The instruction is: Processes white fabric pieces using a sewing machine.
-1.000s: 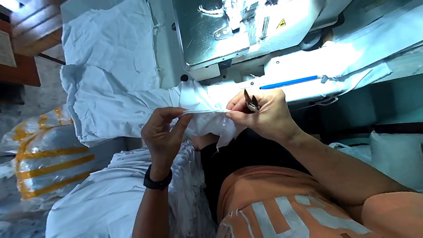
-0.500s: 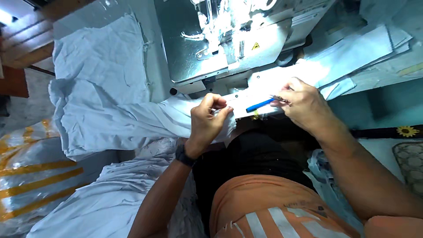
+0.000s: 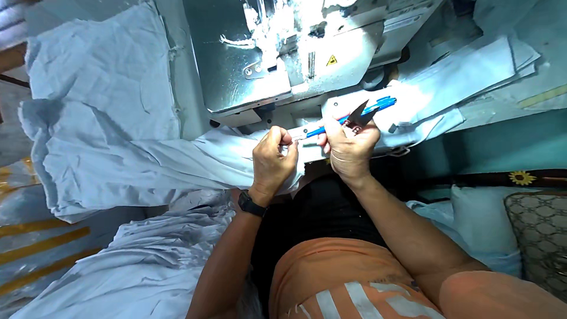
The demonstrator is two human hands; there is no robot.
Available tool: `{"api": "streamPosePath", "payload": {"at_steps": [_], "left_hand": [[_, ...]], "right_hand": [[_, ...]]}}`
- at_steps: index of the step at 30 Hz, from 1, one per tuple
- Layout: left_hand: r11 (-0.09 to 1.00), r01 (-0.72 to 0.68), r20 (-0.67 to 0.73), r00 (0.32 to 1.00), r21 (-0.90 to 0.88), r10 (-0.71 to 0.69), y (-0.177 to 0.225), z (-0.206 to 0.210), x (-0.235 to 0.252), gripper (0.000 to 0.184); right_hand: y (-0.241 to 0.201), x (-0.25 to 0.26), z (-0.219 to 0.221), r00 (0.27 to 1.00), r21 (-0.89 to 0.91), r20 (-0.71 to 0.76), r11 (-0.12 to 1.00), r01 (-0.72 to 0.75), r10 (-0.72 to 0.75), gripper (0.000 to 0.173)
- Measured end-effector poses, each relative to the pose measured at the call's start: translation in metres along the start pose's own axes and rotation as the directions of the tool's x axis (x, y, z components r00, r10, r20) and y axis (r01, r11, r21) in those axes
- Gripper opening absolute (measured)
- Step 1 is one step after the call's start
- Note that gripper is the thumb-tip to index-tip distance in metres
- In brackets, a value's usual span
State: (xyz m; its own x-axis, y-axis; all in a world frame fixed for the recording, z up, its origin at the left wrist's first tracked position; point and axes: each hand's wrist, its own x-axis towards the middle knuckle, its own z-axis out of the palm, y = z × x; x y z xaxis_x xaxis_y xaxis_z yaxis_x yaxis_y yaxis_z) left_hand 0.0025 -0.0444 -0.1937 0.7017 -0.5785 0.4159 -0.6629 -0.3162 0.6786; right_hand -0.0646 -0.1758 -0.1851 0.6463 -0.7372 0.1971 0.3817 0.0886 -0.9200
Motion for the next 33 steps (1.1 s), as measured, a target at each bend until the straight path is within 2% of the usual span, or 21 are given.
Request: {"api": "streamPosePath", "payload": {"at_steps": [18,21,25,27,29,31,33], "left_hand": [[0.999,0.016,-0.032,0.999,0.030,-0.015,0.001,0.003,-0.002,0.020],[1.000,0.013,-0.027,1.000,0.029,-0.012,0.001,0.002,-0.002,0.019],[1.000,0.003,-0.019,1.000,0.024,-0.002,0.001,0.002,0.000,0.018],[1.000,-0.016,0.041,0.999,0.010,0.015,0.000,-0.003,0.002,0.014],[0.997,-0.049,0.208,0.976,-0.054,0.059,0.000,-0.020,0.010,0.015],[0.992,-0.078,0.413,0.904,-0.103,0.113,-0.001,-0.043,0.020,0.036],[0.986,-0.147,0.521,0.837,-0.084,0.169,-0.002,-0.052,0.025,0.053]], "right_hand": [[0.006,-0.001,0.002,0.998,-0.015,0.055,0.999,0.032,-0.031,0.019],[0.006,-0.001,0.003,0.999,-0.058,0.007,0.998,0.036,-0.036,0.019],[0.005,0.008,0.004,0.998,0.033,-0.056,0.999,-0.010,0.012,0.018],[-0.006,0.006,-0.003,0.998,0.004,-0.006,0.998,-0.060,0.060,0.015],[-0.021,0.012,-0.015,0.997,-0.148,0.015,0.986,-0.078,0.081,0.018],[-0.034,0.023,-0.031,0.994,-0.372,0.010,0.923,-0.101,0.113,0.034],[-0.045,0.032,-0.047,0.989,-0.576,0.003,0.809,-0.117,0.145,0.049]]}}
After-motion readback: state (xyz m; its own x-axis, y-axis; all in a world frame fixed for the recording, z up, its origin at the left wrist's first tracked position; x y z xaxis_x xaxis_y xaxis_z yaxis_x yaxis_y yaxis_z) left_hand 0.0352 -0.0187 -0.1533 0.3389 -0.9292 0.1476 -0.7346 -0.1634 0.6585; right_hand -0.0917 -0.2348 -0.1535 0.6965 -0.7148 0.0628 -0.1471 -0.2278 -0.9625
